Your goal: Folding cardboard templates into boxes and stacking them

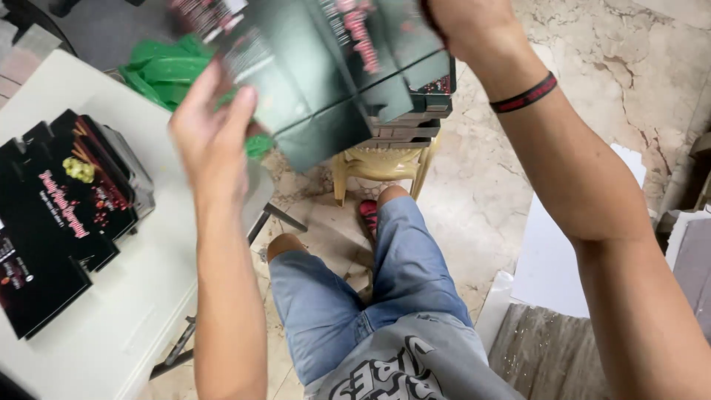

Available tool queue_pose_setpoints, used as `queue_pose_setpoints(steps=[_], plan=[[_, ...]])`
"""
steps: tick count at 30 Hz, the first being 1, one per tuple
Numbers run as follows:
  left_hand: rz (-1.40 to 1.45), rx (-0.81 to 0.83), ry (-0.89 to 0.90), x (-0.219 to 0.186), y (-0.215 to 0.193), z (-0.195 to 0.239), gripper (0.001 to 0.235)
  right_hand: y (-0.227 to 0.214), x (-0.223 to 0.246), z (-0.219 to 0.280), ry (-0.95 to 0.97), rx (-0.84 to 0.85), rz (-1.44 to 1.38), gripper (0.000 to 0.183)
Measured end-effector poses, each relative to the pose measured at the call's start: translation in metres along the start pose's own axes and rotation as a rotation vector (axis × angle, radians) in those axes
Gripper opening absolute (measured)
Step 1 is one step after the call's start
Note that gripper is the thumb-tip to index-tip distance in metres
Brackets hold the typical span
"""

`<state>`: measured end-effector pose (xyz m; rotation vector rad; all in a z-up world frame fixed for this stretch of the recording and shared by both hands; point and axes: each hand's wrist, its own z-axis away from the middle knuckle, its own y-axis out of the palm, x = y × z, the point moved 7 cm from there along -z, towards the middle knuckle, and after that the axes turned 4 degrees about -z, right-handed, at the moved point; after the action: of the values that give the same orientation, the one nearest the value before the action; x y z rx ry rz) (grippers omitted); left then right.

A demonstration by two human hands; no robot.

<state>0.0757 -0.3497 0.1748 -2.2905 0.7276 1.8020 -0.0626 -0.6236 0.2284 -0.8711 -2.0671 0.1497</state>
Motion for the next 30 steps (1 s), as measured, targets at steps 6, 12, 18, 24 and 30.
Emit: queue_pose_setpoints(steps=[6, 12, 18, 24, 30], plan=[[-0.398, 0.346, -0.293, 0.108, 0.128, -0.084, 0.04, -0.053, -0.153, 0.07, 0.788, -0.592, -0.491, 0.023], [-0.731, 0.438, -0.552, 0.182, 0.163, -0.096, 0.033, -0.059, -0.226, 0.116, 1.102, -0.472, -0.027, 0.043], [-0.784, 0.422, -0.557, 0.194, 0.165, -0.107, 0.045, -0.065, -0.25, 0.11, 0.99, -0.434, 0.082, 0.041], [-0.976, 0.616, -0.523, 0.221, 0.141, -0.096, 0.071, -0.056, -0.246, 0.131, 1.05, -0.183, 0.224, 0.057], [-1.058, 0.853, -0.707, 0.154, 0.123, -0.037, 0.109, -0.066, -0.165, 0.128, 1.176, 0.148, 0.133, 0.08]])
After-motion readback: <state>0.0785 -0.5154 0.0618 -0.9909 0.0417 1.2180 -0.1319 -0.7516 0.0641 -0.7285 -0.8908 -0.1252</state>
